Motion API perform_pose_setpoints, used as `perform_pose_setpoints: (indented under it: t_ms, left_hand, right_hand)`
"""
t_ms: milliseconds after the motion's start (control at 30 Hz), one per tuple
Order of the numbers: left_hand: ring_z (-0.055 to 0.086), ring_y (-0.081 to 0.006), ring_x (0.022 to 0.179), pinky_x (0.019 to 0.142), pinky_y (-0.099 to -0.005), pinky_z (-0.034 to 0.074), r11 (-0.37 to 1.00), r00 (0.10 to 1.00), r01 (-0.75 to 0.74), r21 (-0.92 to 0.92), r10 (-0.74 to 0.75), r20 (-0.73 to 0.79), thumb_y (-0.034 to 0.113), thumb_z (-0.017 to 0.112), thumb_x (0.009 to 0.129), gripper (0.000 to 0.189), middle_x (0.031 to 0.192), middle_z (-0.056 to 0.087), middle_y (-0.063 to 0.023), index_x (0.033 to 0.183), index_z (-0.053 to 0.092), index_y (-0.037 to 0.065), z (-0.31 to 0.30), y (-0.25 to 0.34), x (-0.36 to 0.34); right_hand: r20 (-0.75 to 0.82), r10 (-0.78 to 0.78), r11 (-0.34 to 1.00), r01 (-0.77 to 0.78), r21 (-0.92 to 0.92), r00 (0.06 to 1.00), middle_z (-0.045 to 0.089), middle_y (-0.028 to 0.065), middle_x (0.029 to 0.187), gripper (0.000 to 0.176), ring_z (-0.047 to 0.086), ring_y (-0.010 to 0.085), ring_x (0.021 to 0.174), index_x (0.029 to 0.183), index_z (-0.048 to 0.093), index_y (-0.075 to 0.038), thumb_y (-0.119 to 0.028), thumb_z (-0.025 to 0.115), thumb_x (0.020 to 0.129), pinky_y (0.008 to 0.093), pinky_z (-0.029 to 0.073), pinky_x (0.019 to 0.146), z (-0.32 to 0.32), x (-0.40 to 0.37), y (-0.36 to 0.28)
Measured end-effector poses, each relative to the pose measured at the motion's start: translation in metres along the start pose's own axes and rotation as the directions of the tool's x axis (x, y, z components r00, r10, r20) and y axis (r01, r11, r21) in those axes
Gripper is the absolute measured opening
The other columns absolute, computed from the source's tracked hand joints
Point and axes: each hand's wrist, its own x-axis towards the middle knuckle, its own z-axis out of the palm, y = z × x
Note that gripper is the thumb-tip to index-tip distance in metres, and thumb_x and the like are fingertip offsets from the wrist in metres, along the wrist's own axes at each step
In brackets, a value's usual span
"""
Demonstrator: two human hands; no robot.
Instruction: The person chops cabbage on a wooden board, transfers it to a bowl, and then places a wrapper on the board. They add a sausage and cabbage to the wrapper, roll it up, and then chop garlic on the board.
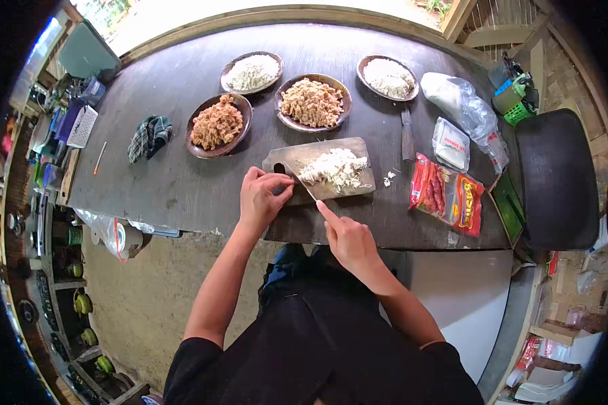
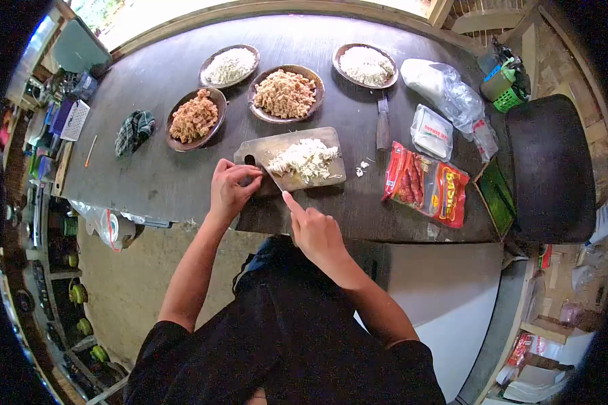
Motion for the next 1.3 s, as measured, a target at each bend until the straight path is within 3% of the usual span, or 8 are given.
perform_pose_setpoints:
  t_ms: [200,300,500,567,767,867,1167,1300]
  left_hand:
    - [0.057,-0.0225,0.085,0.082,-0.0341,0.051,1.000,0.999,-0.006,0.027,0.005,0.040,0.016,0.083,0.075,0.014,0.095,0.079,-0.0007,0.088,0.081,0.011,0.002,-0.007,-0.001]
    - [0.058,-0.0229,0.085,0.081,-0.0349,0.051,0.999,1.000,0.017,-0.029,-0.017,0.021,0.016,0.082,0.075,0.014,0.095,0.079,-0.0013,0.088,0.081,0.011,0.001,-0.006,0.001]
    - [0.059,-0.0243,0.080,0.079,-0.0355,0.050,0.999,1.000,0.004,-0.032,-0.004,0.001,0.017,0.083,0.074,0.013,0.089,0.079,-0.0032,0.086,0.081,0.012,-0.001,-0.001,0.002]
    - [0.059,-0.0235,0.080,0.080,-0.0348,0.050,0.996,0.995,0.092,-0.005,-0.092,0.037,0.018,0.083,0.074,0.014,0.089,0.078,-0.0024,0.088,0.081,0.013,-0.005,0.004,0.002]
    - [0.059,-0.0234,0.080,0.081,-0.0355,0.050,0.998,0.999,0.038,-0.048,-0.038,-0.005,0.018,0.083,0.075,0.014,0.087,0.078,-0.0019,0.088,0.081,0.014,0.003,-0.003,0.000]
    - [0.060,-0.0238,0.082,0.081,-0.0358,0.050,0.999,0.999,0.031,-0.019,-0.031,0.019,0.018,0.083,0.075,0.014,0.089,0.078,-0.0022,0.088,0.081,0.013,0.002,-0.007,-0.001]
    - [0.061,-0.0242,0.083,0.083,-0.0357,0.049,0.998,0.998,0.054,-0.042,-0.053,0.030,0.018,0.082,0.076,0.015,0.092,0.078,-0.0017,0.090,0.080,0.014,0.003,-0.007,-0.002]
    - [0.061,-0.0239,0.083,0.083,-0.0351,0.048,0.999,0.999,0.033,-0.029,-0.033,0.021,0.017,0.082,0.077,0.014,0.093,0.078,-0.0015,0.090,0.080,0.014,0.001,-0.003,-0.004]
  right_hand:
    - [-0.001,-0.011,0.999,0.011,0.049,1.000,0.062,0.0165,0.067,0.055,0.066,0.0381,0.058,0.150,0.053,-0.023,-0.014,0.063,0.097,0.0494,0.057,0.056,-0.006,-0.006,-0.009]
    - [0.038,0.010,0.997,-0.013,0.077,0.999,0.062,0.0174,0.070,0.055,0.065,0.0383,0.064,0.149,0.055,-0.021,-0.009,0.064,0.096,0.0497,0.054,0.060,-0.003,-0.001,-0.006]
    - [0.041,-0.013,1.000,0.014,-0.017,0.999,0.063,0.0175,0.070,0.058,0.067,0.0382,0.060,0.152,0.050,-0.023,-0.013,0.063,0.097,0.0491,0.058,0.057,0.003,0.007,-0.005]
    - [0.052,0.004,1.000,-0.002,-0.026,0.999,0.063,0.0178,0.071,0.057,0.068,0.0388,0.062,0.153,0.050,-0.022,-0.013,0.062,0.098,0.0495,0.058,0.058,0.001,0.007,-0.002]
    - [-0.008,0.010,0.997,-0.009,0.070,1.000,0.062,0.0178,0.070,0.054,0.066,0.0388,0.064,0.150,0.054,-0.020,-0.010,0.063,0.097,0.0504,0.054,0.061,-0.006,0.000,-0.001]
    - [0.044,0.010,0.996,-0.014,0.093,0.999,0.061,0.0176,0.069,0.055,0.066,0.0386,0.064,0.150,0.054,-0.021,-0.011,0.063,0.097,0.0500,0.055,0.061,-0.009,-0.001,-0.009]
    - [0.056,0.028,0.999,-0.026,-0.038,0.998,0.062,0.0174,0.070,0.055,0.066,0.0385,0.064,0.150,0.053,-0.021,-0.011,0.063,0.097,0.0499,0.056,0.060,0.002,0.007,-0.011]
    - [0.039,0.028,1.000,-0.029,0.006,0.999,0.064,0.0186,0.072,0.054,0.067,0.0389,0.066,0.149,0.055,-0.021,-0.011,0.063,0.097,0.0500,0.055,0.062,0.001,0.006,-0.003]
